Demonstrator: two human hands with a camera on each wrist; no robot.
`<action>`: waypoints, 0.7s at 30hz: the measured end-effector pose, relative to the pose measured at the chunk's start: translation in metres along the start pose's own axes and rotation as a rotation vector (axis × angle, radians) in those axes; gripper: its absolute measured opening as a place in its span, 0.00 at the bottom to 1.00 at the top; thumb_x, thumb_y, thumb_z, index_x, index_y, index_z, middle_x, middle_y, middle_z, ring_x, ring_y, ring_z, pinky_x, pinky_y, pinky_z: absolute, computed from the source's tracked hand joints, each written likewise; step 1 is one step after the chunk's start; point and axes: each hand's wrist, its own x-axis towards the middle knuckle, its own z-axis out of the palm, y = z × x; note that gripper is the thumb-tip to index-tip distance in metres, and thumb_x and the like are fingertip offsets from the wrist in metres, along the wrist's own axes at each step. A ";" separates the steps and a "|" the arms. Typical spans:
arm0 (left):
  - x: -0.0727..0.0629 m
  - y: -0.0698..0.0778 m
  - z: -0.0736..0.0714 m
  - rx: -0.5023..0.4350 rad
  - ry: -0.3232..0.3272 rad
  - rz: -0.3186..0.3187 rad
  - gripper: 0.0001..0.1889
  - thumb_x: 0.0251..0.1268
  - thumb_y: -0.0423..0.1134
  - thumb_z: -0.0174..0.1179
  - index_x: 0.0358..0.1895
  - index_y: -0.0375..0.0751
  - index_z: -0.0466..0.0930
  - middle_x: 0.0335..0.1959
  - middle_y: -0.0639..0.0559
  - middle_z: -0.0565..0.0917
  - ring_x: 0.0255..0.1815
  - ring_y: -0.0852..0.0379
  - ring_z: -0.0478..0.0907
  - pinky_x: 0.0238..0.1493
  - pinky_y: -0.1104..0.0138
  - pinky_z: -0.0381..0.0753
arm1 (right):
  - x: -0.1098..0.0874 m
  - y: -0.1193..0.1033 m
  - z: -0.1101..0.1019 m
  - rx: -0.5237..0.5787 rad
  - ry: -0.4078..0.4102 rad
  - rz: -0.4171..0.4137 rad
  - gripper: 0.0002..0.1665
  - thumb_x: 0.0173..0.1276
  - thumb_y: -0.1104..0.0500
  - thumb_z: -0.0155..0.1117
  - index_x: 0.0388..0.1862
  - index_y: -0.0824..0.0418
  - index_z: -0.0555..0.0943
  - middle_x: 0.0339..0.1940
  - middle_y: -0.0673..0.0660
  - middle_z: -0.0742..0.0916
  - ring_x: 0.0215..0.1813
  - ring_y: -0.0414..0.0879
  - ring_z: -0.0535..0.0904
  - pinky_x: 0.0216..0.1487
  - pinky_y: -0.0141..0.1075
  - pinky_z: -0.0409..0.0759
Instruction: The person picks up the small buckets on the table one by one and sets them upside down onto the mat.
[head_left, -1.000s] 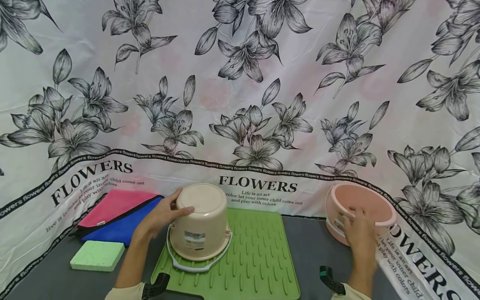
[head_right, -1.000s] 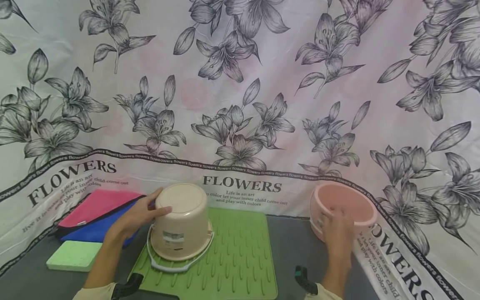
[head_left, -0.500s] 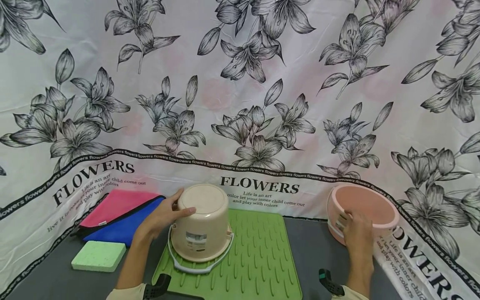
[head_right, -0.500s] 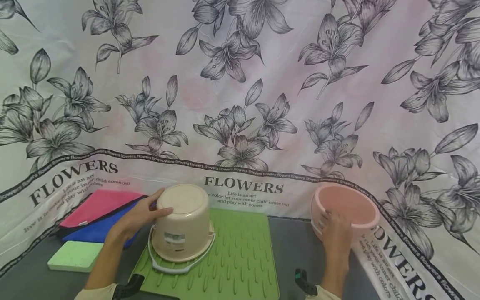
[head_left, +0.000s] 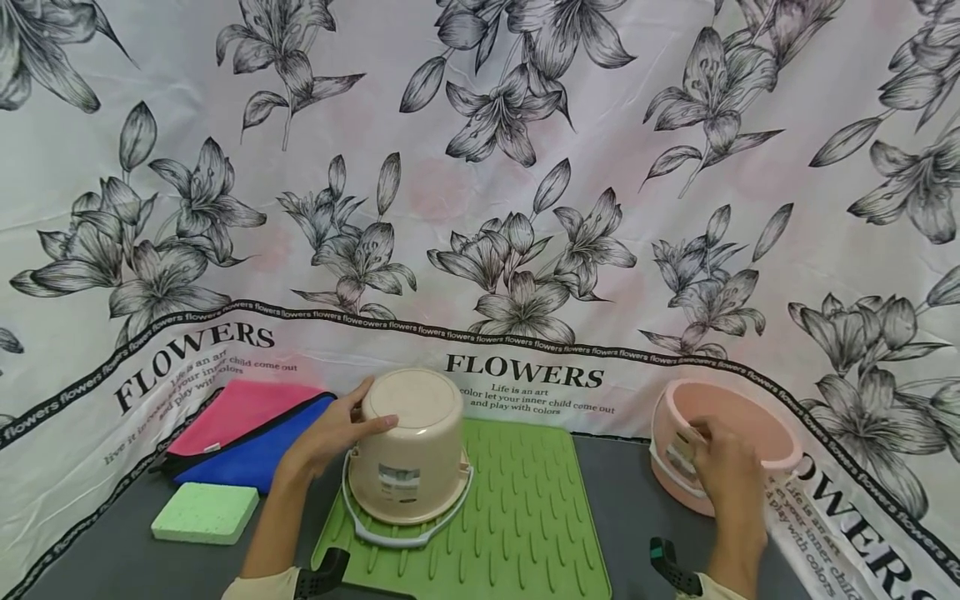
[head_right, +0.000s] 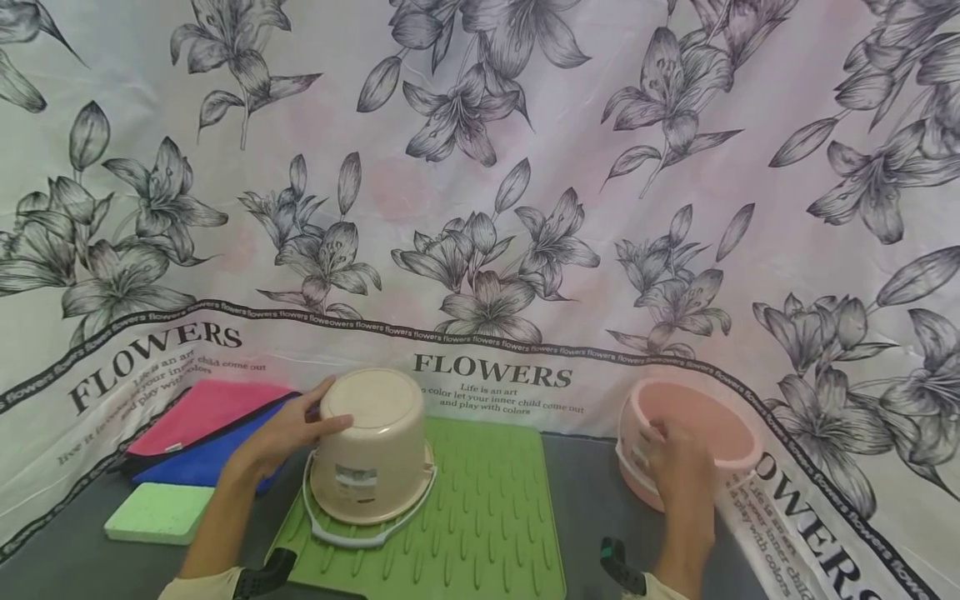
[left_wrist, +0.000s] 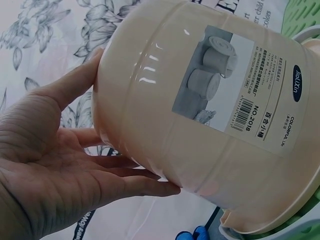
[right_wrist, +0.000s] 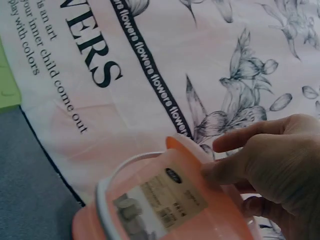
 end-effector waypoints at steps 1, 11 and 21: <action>0.000 0.000 -0.001 0.002 -0.003 0.000 0.57 0.71 0.55 0.66 0.87 0.41 0.34 0.81 0.26 0.59 0.82 0.30 0.60 0.74 0.40 0.74 | 0.001 -0.001 -0.001 0.011 -0.015 -0.010 0.16 0.65 0.72 0.66 0.52 0.69 0.84 0.45 0.73 0.90 0.39 0.69 0.87 0.34 0.59 0.82; -0.001 -0.001 -0.002 0.006 -0.009 0.008 0.56 0.71 0.55 0.65 0.87 0.41 0.34 0.81 0.25 0.61 0.81 0.30 0.62 0.73 0.40 0.76 | 0.004 -0.017 -0.032 0.156 -0.233 -0.139 0.22 0.66 0.68 0.73 0.59 0.66 0.83 0.36 0.61 0.91 0.35 0.50 0.87 0.35 0.38 0.84; -0.001 0.001 0.000 0.008 -0.008 0.015 0.56 0.71 0.55 0.65 0.87 0.41 0.33 0.80 0.25 0.62 0.80 0.31 0.64 0.71 0.43 0.78 | 0.010 -0.013 -0.038 0.109 -0.511 -0.027 0.25 0.74 0.58 0.69 0.62 0.74 0.79 0.46 0.69 0.89 0.47 0.61 0.86 0.44 0.51 0.85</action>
